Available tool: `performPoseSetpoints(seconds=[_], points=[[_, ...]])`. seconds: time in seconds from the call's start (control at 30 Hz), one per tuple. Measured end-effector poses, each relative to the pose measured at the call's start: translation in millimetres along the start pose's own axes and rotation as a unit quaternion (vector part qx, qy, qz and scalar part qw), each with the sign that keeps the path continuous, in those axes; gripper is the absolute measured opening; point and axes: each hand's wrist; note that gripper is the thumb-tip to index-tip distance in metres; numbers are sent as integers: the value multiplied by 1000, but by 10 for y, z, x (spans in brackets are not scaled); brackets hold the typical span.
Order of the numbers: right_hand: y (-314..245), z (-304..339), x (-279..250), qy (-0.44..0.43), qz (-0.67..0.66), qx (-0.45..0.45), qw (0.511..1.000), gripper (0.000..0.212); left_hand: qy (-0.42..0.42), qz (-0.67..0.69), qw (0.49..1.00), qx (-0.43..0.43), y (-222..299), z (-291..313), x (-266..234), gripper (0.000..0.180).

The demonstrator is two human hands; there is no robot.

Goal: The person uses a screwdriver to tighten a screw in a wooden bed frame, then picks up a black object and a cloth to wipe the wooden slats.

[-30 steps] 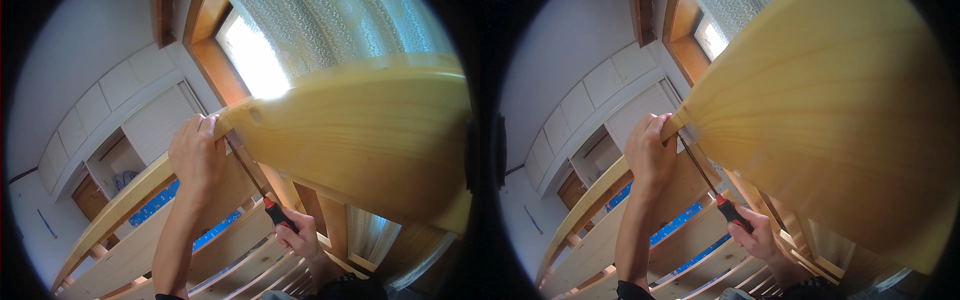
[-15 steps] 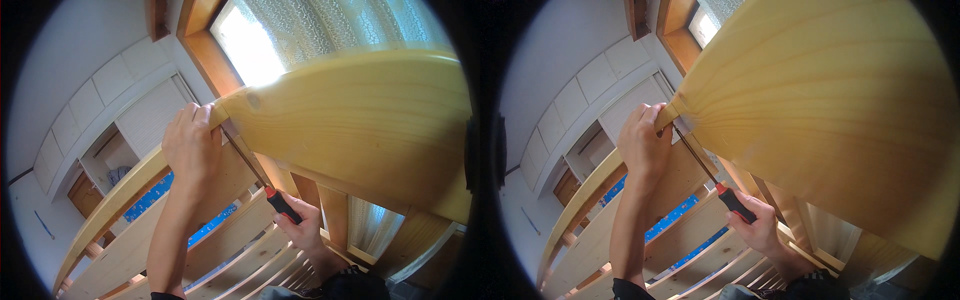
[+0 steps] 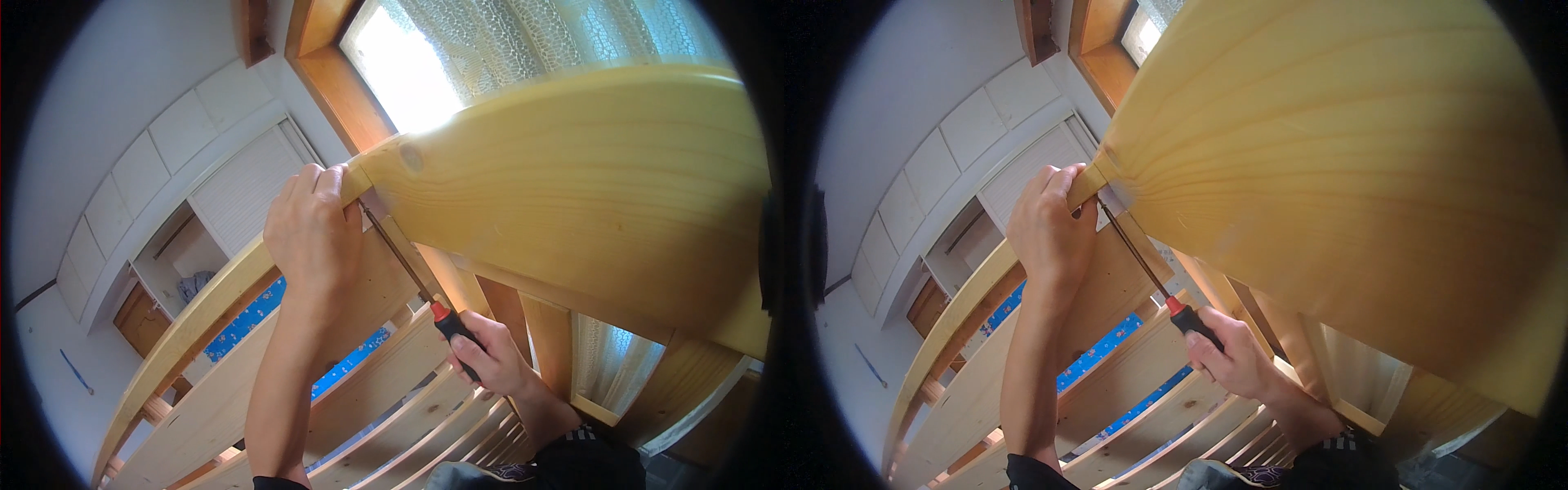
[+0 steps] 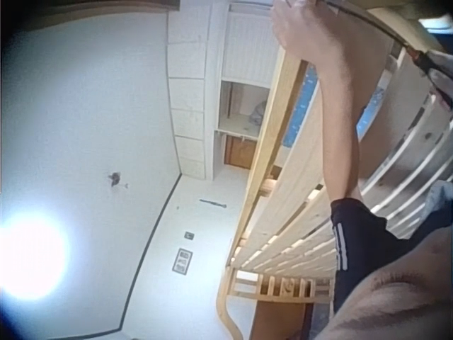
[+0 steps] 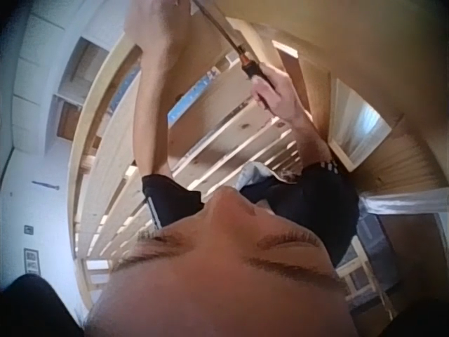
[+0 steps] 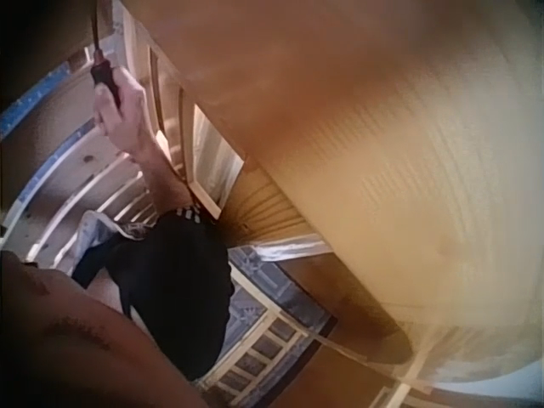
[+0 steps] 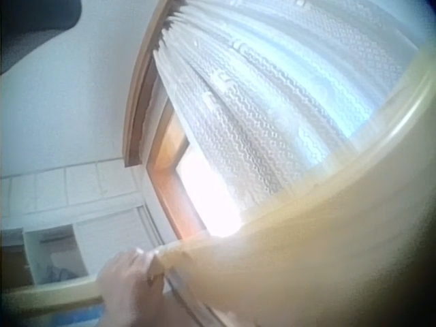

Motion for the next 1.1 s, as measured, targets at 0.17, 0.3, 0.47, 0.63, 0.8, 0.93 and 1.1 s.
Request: performPoseSetpoints(seconds=[0.17,0.3,0.47,0.63,0.8,0.93,1.1], points=[[-113,-19,-6,112,269,-154,944,17,4,-4,1000,-2,11,-2,-3,24],[23,-36,13,186,327,-256,890,21,-8,2,1000,-7,41,-7,-22,19],[-51,22,47,191,299,-214,910,25,-9,-3,1000,-11,20,-3,-36,20],[31,221,94,189,294,-150,925,24,-27,22,999,-23,-32,-17,-55,22],[70,419,16,163,219,-60,960,22,-94,77,989,-81,58,-85,-175,29],[154,525,-48,148,207,-81,964,22,-114,34,992,-43,63,-78,-161,38],[223,670,-118,142,173,-44,974,24,-92,15,995,-45,90,-42,-99,40]])
Point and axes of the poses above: each hand's wrist, its own z-axis away from the middle knuckle, its own x-axis out of the palm, y = z × x, and after that the axes turned 9 degrees about y, right-handed
